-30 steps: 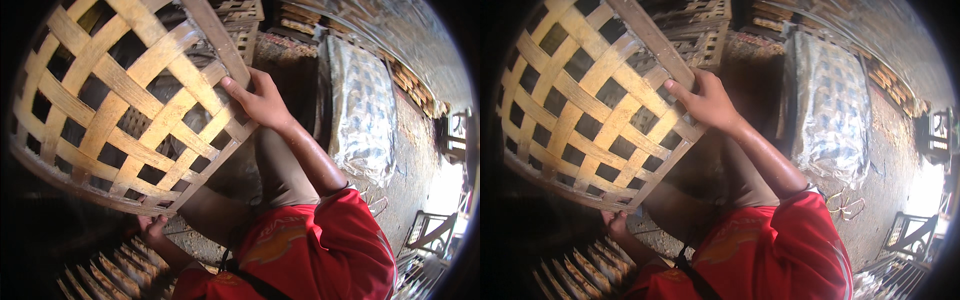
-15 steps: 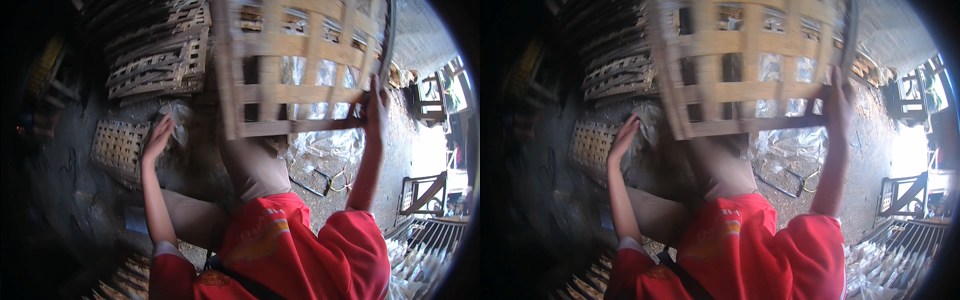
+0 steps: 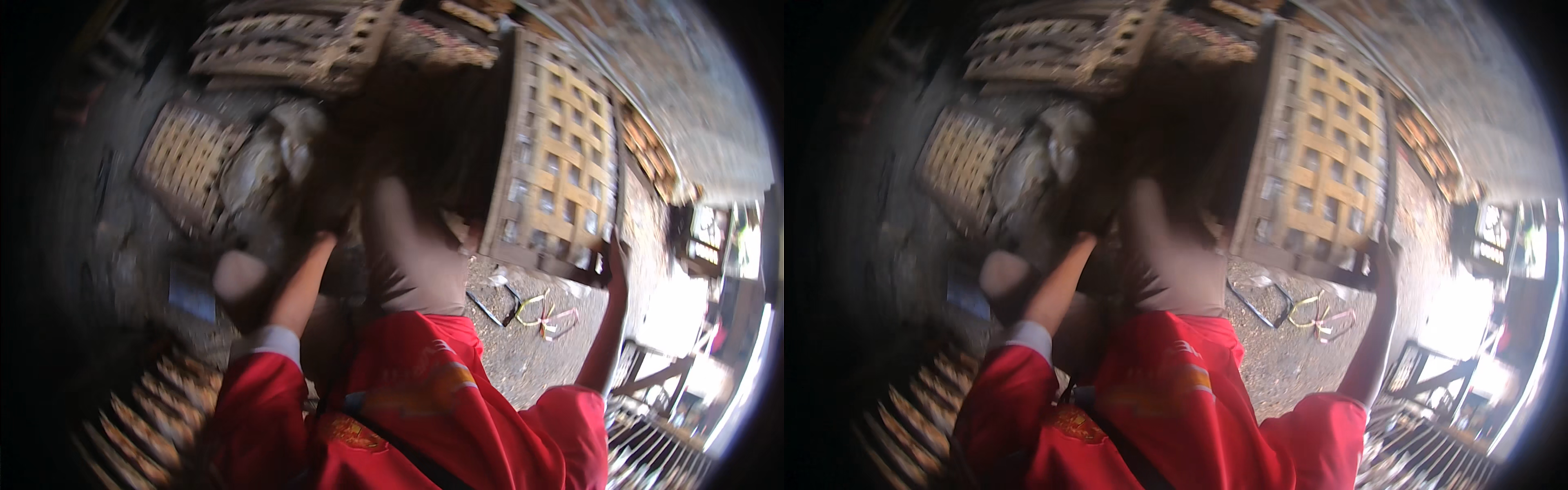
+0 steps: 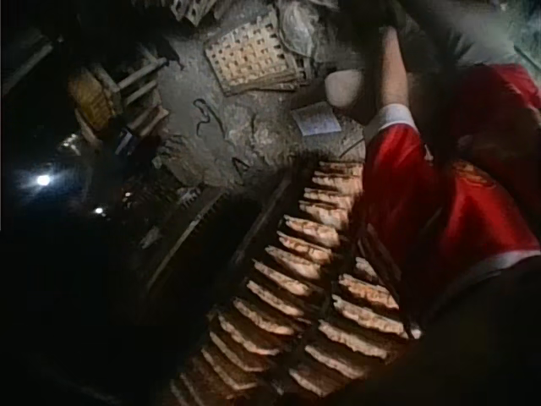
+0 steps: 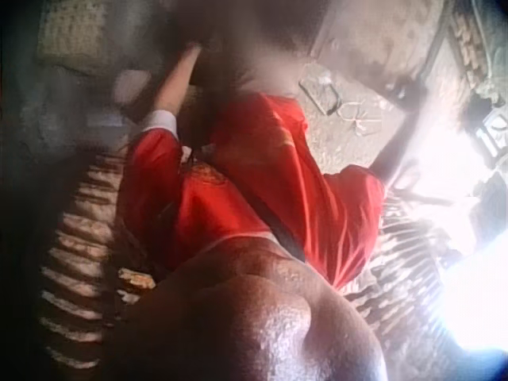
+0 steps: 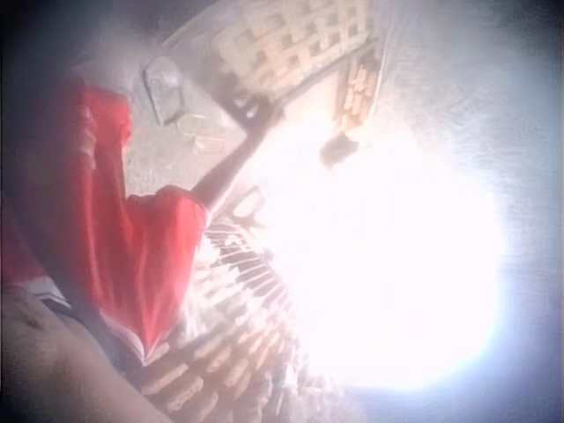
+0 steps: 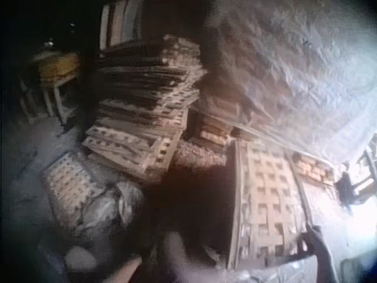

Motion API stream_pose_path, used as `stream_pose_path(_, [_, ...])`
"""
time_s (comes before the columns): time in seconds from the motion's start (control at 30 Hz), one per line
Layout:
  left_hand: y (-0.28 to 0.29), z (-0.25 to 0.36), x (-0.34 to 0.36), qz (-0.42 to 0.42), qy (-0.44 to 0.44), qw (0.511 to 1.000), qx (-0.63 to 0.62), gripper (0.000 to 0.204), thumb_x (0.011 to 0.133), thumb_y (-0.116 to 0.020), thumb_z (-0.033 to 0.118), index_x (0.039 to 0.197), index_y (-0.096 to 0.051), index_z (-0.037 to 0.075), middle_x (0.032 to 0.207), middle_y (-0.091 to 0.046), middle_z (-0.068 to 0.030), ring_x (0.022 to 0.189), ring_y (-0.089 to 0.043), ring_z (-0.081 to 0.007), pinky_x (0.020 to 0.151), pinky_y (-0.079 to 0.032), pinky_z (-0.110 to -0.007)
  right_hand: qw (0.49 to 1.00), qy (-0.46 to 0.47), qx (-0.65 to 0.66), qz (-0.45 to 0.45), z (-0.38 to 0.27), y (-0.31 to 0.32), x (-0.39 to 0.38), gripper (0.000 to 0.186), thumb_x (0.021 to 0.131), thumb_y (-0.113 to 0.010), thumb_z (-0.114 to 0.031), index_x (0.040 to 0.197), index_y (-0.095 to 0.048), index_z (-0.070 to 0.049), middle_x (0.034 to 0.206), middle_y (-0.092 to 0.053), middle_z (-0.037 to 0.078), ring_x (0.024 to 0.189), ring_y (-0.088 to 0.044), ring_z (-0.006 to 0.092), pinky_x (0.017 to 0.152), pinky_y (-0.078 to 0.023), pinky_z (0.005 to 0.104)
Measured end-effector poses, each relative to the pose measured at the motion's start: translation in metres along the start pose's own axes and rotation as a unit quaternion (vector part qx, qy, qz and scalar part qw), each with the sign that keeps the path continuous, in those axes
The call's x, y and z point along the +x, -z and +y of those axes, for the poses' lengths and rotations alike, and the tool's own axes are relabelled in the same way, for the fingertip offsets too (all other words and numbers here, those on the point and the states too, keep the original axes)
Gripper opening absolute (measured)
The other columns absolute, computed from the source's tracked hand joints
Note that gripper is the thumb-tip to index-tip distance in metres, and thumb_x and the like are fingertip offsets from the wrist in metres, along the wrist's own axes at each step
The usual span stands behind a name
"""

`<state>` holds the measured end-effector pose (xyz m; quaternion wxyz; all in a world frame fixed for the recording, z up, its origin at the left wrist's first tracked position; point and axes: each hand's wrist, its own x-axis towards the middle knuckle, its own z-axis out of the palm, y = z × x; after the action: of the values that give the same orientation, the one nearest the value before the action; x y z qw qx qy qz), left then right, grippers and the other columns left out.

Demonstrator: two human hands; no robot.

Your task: The person sits on the floor and repeatedly places wooden trays into clear plastic bags, then removes them and repeats the process. The person handles multiple trays and bags, arranging them on the floor.

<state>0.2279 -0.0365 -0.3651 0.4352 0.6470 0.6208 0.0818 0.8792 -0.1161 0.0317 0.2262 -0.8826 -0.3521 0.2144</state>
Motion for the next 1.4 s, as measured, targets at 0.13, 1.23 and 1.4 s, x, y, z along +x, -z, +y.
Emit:
stream_pose_path(0.13, [0.002,-0.003,-0.003,0.012,0.021,1.0,-0.002,0.049,0.086,-0.066,0.008,0.133,-0.053,0.006,0.142,-0.053,-0.0198,0.134,-0.052,-0.0348,0.111,-0.043,-0.041,0.955,0.116,-0.224,0.156,-0.002,-0.002,0.018,0.069,0.091,-0.056,-0.075,0.117,-0.066,-0.011,0.095,-0.071,0.018,0.092,-0.069,0.0305,0.082,-0.053,0.046])
stream_pose_path(1.23, [0.416,0.288,-0.205,0.484,-0.38,0.763,-0.196,0.017,0.091,-0.071,0.001,0.108,-0.07,-0.004,0.108,-0.072,-0.0121,0.104,-0.065,-0.0211,0.089,-0.054,-0.033,0.691,0.605,0.25,-0.307,-0.493,-0.286,-0.275,0.049,0.086,-0.085,-0.021,0.124,-0.065,0.002,0.11,-0.074,0.015,0.098,-0.069,0.0199,0.086,-0.053,0.0332])
stream_pose_path(1.4, [0.432,0.241,-0.225,0.366,-0.257,0.882,-0.147,0.022,0.092,-0.077,0.013,0.107,-0.074,-0.003,0.09,-0.075,-0.0057,0.092,-0.07,-0.0113,0.072,-0.052,-0.024,0.657,0.676,0.271,-0.197,-0.499,-0.296,-0.284,0.031,0.089,-0.081,-0.022,0.104,-0.071,0.004,0.083,-0.073,0.014,0.073,-0.067,0.0172,0.072,-0.053,0.0326])
